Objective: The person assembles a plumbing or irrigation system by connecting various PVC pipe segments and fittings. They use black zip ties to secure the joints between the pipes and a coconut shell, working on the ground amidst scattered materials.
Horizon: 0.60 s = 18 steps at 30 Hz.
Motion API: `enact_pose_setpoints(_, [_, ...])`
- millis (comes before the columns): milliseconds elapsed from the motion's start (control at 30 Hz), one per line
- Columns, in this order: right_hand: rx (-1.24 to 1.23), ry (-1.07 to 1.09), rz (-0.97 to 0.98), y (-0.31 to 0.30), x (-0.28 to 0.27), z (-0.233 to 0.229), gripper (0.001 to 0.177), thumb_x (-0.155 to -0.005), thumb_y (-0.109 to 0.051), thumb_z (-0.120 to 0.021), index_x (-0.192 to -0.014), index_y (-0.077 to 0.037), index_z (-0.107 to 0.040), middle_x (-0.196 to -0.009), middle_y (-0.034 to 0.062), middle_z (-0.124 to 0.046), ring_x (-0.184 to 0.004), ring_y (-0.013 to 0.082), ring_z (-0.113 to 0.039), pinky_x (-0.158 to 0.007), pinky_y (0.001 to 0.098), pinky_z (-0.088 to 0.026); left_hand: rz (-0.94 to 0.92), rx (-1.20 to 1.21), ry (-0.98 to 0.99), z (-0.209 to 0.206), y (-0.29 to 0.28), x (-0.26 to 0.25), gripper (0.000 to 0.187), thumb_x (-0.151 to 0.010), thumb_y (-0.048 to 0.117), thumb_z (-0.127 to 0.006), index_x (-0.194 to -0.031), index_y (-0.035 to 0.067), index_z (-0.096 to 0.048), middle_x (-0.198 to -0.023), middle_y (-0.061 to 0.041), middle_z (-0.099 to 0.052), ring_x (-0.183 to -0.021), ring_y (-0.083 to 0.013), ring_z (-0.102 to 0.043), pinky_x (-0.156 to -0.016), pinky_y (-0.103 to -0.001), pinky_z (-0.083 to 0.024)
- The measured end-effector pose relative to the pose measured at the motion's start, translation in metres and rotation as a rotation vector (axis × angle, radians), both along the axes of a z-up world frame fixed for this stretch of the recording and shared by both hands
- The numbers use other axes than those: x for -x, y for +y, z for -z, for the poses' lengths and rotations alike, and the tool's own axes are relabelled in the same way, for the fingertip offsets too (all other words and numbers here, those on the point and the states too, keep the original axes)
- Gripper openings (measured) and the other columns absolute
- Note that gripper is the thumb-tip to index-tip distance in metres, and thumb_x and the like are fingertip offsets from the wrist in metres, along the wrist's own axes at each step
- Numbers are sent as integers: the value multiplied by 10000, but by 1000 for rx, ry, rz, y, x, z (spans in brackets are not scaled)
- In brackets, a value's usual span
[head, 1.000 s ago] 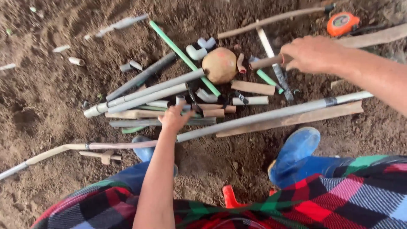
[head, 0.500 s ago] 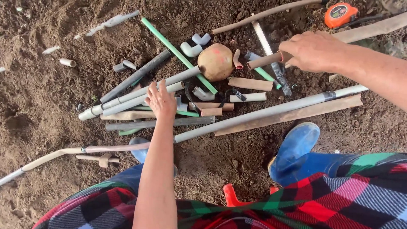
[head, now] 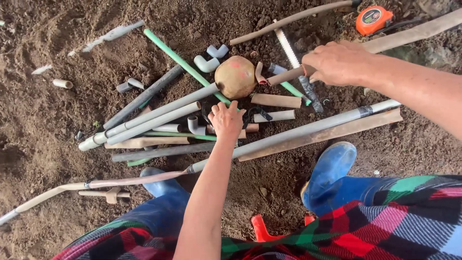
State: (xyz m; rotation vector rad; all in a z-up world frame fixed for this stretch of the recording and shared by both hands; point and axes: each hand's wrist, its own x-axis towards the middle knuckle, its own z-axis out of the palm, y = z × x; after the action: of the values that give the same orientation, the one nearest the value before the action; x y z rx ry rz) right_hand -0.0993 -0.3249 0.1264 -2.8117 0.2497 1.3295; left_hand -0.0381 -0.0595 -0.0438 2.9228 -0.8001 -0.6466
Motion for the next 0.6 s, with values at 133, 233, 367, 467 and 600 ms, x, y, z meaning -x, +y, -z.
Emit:
enact_pose_setpoints(133, [-19, -23, 7, -1, -1, 1, 224, -936, -328, -518, -1110, -188, -543, -897, 11, -587, -817, 147, -565, -810, 301, -500, -135, -133, 157, -4, -18, -19, 469, -893, 561, -471, -1204, 213, -519, -1112, -147, -530, -1038, -330, -467, -793, -418, -459])
enact_pose_setpoints(233, [-42, -14, 59, 1, -2, -4, 181, -941, -318, -513, -1065, -194, -557, -903, 0, -586, -819, 139, -557, -821, 300, -479, -489, 2, 444, -24, -19, -23, 234, -896, 278, -537, -1128, 245, -528, -1135, -144, -489, -881, -309, -590, -693, -407, -522])
enact_pose_setpoints(367, [-60, -22, 76, 1, 0, -7, 177, -951, -306, -508, -1070, -186, -561, -881, 14, -586, -764, 137, -547, -749, 280, -486, -776, 503, 598, -66, -13, -10, 151, -840, 202, -568, -984, 163, -551, -824, -43, -552, -690, -161, -504, -615, -343, -415])
enact_pose_setpoints(467, [-60, -35, 60, 0, 1, -6, 188, -953, -294, -506, -1085, -173, -561, -875, 28, -592, -741, 140, -549, -705, 273, -479, -899, 668, 673, -93, -19, 7, 164, -896, 138, -591, -1034, 98, -513, -723, -30, -511, -567, -107, -466, -553, -258, -427])
enact_pose_setpoints(600, [-123, -158, 15, -13, 11, 11, 287, -928, -283, -525, -1168, -140, -590, -1019, 97, -642, -928, 224, -638, -750, 340, -505, -652, 628, 553, -66, -25, 38, 623, -851, 344, -687, -1321, 69, -386, -1212, -258, -336, -1059, -334, -522, -847, -465, -479])
